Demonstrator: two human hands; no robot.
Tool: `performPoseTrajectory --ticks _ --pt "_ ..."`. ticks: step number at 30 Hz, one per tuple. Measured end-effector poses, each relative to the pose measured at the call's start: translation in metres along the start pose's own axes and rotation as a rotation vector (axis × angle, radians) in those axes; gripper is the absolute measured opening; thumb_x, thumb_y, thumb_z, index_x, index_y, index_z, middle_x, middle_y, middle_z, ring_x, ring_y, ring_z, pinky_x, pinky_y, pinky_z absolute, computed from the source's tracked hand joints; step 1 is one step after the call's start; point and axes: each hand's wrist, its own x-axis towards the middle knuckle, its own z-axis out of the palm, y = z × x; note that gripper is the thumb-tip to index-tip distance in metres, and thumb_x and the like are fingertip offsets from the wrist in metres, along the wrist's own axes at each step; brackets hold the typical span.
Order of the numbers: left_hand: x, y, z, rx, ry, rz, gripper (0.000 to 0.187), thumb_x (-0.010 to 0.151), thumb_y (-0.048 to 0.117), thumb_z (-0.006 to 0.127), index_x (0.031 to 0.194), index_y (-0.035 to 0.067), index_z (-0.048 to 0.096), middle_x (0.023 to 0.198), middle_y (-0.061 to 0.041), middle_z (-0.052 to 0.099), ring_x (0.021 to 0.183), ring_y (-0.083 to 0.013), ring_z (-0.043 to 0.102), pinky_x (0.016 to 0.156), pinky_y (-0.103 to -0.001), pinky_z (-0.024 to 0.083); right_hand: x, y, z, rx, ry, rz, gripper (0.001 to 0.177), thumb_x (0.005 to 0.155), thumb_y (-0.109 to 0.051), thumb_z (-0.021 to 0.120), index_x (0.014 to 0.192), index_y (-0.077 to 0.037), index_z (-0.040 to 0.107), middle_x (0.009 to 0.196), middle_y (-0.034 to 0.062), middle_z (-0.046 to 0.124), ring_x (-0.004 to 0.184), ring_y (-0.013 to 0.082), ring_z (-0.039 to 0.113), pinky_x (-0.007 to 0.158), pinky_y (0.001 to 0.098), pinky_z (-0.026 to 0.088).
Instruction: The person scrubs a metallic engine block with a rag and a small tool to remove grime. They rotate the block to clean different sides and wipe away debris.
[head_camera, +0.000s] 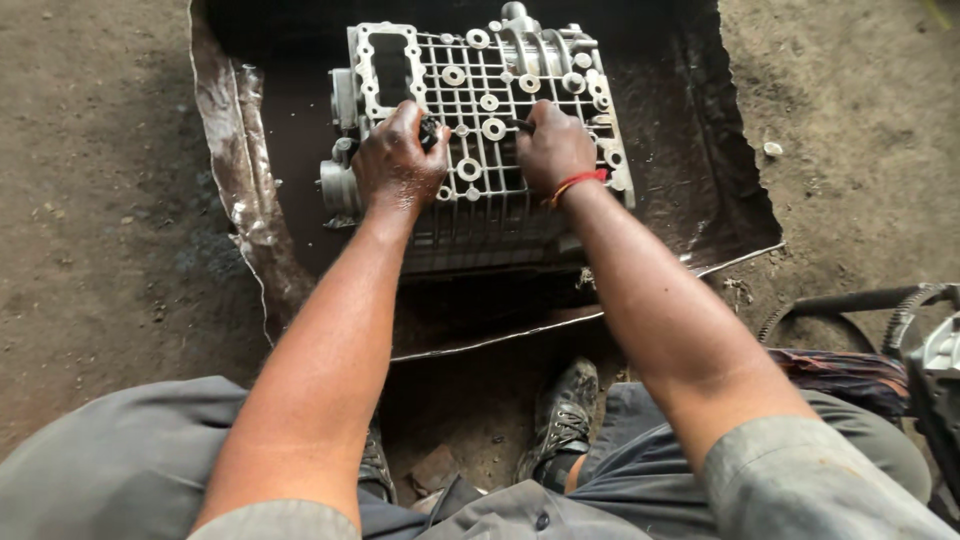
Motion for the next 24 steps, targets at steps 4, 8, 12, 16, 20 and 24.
performPoseTrajectory --ticks 4,8,12,16,20,24 --pt "0.001 -0.001 0.0 -0.011 -0.016 -0.004 0.024 0.088 0.032 0.078 0.096 0.013 0.065 0.085 -0.009 0.074 0.077 -0.0311 0.074 0.064 -0.048 0.056 -0.002 0.002 -0.007 -0.041 0.037 0.067 0.02 0.093 -0.03 0.067 0.104 -0.014 0.066 0.098 0.0142 0.073 0.092 0.0321 0.071 0.08 0.0478 0.056" --pt "0.0 -0.002 0.001 0.004 -0.009 0.0 0.026 0.087 0.032 0.079 0.097 0.013 0.066 0.086 -0.009 0.075 0.078 -0.0319 0.073 0.064 -0.049 0.055 -0.007 -0.008 -0.005 0.025 -0.074 0.08 0.017 0.093 -0.028 0.066 0.102 -0.014 0.066 0.094 0.0116 0.074 0.089 0.0289 0.072 0.081 0.0448 0.056" --pt "0.0 -0.003 0.001 -0.001 0.009 0.019 0.026 0.087 0.032 0.079 0.097 0.012 0.066 0.085 -0.009 0.075 0.077 -0.032 0.073 0.063 -0.048 0.056 -0.006 0.002 -0.01 0.051 -0.001 0.07 0.015 0.096 -0.026 0.065 0.103 -0.012 0.066 0.096 0.0123 0.074 0.091 0.0296 0.072 0.082 0.045 0.056" --pt "0.004 -0.006 0.006 0.025 -0.122 -0.083 0.024 0.091 0.034 0.075 0.096 0.014 0.064 0.079 -0.007 0.072 0.071 -0.026 0.073 0.062 -0.044 0.057 -0.003 0.003 0.007 -0.013 -0.054 0.04 0.014 0.093 -0.021 0.065 0.102 -0.011 0.07 0.098 0.0138 0.074 0.09 0.0298 0.071 0.08 0.0455 0.056" --pt "0.002 -0.009 0.009 0.026 -0.018 0.028 0.025 0.09 0.034 0.079 0.095 0.013 0.064 0.076 -0.006 0.071 0.067 -0.0246 0.071 0.059 -0.043 0.056 0.032 0.055 -0.019 0.24 -0.06 -0.051 0.021 0.082 -0.021 0.076 0.099 -0.008 0.077 0.092 0.0112 0.075 0.082 0.0215 0.072 0.074 0.0369 0.057" --pt "-0.001 -0.014 0.01 0.019 0.01 0.032 0.027 0.088 0.034 0.08 0.094 0.013 0.065 0.077 -0.005 0.071 0.068 -0.024 0.071 0.057 -0.043 0.056 0.043 0.107 -0.034 0.461 0.025 0.118 0.021 0.084 -0.019 0.075 0.099 -0.004 0.076 0.085 0.0102 0.075 0.072 0.0147 0.07 0.065 0.0321 0.057"
